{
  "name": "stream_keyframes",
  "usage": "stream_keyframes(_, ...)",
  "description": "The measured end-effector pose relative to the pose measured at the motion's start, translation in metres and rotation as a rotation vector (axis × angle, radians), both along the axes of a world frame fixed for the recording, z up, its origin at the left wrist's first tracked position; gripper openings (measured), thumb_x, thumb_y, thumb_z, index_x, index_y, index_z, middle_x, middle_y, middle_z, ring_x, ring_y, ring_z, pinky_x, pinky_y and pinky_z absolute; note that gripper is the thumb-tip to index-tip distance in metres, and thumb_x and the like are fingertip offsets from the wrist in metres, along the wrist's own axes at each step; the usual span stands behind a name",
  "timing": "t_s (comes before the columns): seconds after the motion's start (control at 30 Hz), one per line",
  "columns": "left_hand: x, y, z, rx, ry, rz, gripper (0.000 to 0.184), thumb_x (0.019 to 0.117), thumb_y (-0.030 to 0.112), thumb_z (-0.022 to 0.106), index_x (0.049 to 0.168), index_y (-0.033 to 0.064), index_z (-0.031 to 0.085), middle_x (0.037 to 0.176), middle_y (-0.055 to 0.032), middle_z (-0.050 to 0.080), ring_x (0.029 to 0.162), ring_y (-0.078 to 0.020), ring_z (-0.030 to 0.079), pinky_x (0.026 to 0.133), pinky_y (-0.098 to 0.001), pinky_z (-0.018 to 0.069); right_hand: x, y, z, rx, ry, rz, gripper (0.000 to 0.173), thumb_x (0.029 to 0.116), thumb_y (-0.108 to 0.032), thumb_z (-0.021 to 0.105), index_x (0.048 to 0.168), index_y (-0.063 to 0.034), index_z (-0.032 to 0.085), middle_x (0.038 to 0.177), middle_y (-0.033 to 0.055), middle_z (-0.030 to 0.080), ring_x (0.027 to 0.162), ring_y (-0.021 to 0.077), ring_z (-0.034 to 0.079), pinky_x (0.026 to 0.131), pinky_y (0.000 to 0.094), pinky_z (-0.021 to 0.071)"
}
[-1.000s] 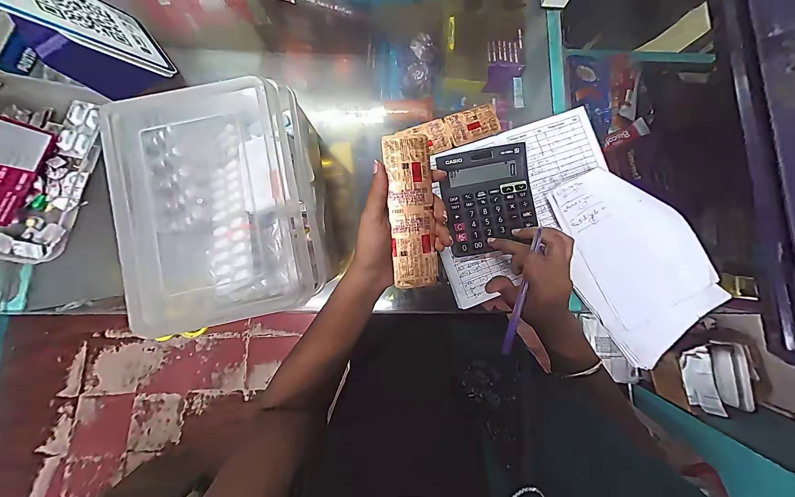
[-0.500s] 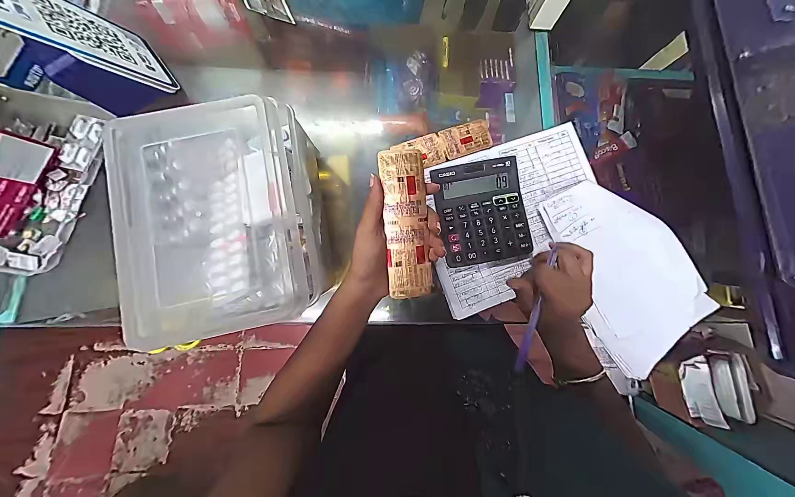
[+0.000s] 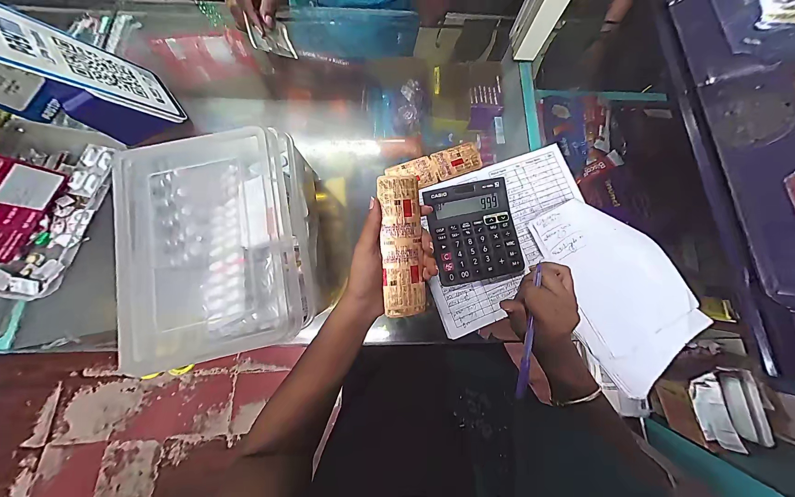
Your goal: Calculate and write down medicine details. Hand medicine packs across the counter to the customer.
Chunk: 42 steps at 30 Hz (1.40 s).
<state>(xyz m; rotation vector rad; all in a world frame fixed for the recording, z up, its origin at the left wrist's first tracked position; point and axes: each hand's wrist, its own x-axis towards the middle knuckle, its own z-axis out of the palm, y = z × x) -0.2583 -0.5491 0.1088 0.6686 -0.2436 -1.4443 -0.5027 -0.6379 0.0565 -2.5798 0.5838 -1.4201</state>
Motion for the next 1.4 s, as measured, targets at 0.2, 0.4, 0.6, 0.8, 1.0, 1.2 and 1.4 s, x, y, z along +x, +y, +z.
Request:
stream_keyframes(0.2,-0.001,-0.005,-0.005,0.008,0.051,-0.035,0.075,0.1071,0.056,0.01,0.128,0.0048,0.059,0.078,-0.0119,0.066,0.062,-0.0193,0.069,0.058,-0.0311,0.0611,0.003,-0.004,-0.002,0.028,-0.018,0.0,0.051,0.1059,-0.045,0.052,0.068,-0.011,0.043,0.057,0.0036,0.041,0.063,0.0163,0.049,0.084,0.0317,0.043)
stream_keyframes(0.4,-0.004,-0.003,-0.01,0.019,-0.111,-0.046,0.044,0.1084,0.028,0.028,0.127,0.0036,0.059,0.074,-0.0014,0.062,0.056,-0.0082,0.06,0.055,-0.0223,0.0547,0.006,-0.002,-0.004,0.053,-0.068,-0.072,0.039,0.1038,-0.039,0.056,0.076,-0.0117,0.055,0.067,0.0026,0.056,0.076,0.0153,0.058,0.085,0.0291,0.0461)
stream_keyframes(0.6,-0.006,0.004,0.008,0.058,-0.216,-0.046,0.035,0.1041,0.02,0.039,0.131,0.0074,0.057,0.08,-0.0003,0.061,0.062,-0.0074,0.06,0.059,-0.0215,0.0541,0.004,0.004,0.005,0.202,-0.035,-0.121,0.027,0.0971,-0.027,0.064,0.083,-0.0056,0.072,0.08,0.0087,0.072,0.088,0.023,0.065,0.088,0.035,0.0492)
stream_keyframes(0.8,-0.006,0.053,0.072,0.003,-0.404,0.007,0.039,0.0967,0.007,0.046,0.136,0.0073,0.045,0.104,-0.0012,0.066,0.082,-0.0093,0.066,0.073,-0.0258,0.0575,0.006,0.0,-0.001,0.264,-0.036,-0.041,0.022,0.0953,-0.022,0.067,0.086,-0.0024,0.074,0.088,0.0118,0.075,0.092,0.0284,0.067,0.089,0.0416,0.0506)
stream_keyframes(1.0,0.027,0.02,0.127,-0.011,-1.441,-0.133,0.084,0.1014,0.035,0.061,0.164,0.0086,0.012,0.151,-0.0208,0.041,0.129,-0.0217,0.053,0.104,-0.0366,0.0493,0.008,0.003,0.002,0.234,-0.073,-0.019,0.022,0.0963,-0.023,0.064,0.083,-0.0063,0.071,0.085,0.0063,0.074,0.092,0.0193,0.065,0.089,0.0296,0.0499)
stream_keyframes(1.2,0.118,-0.133,0.074,0.282,-2.017,-0.4,0.066,0.0978,0.017,0.063,0.151,-0.0097,0.035,0.14,-0.0361,0.048,0.129,-0.048,0.05,0.107,-0.0589,0.0414,0.008,0.003,0.001,0.193,-0.074,-0.027,0.024,0.0969,-0.025,0.062,0.082,-0.0086,0.071,0.085,0.0042,0.074,0.094,0.0187,0.065,0.091,0.0273,0.0487)
stream_keyframes(1.4,0.149,-0.184,0.033,0.319,-2.131,-0.467,0.075,0.1007,0.049,0.059,0.15,-0.0049,0.043,0.147,-0.0368,0.043,0.139,-0.0524,0.039,0.114,-0.0626,0.0324,0.008,0.004,0.003,0.202,-0.148,-0.065,0.023,0.0949,-0.021,0.063,0.079,-0.0065,0.069,0.083,0.0057,0.073,0.093,0.0154,0.064,0.089,0.0207,0.0485)
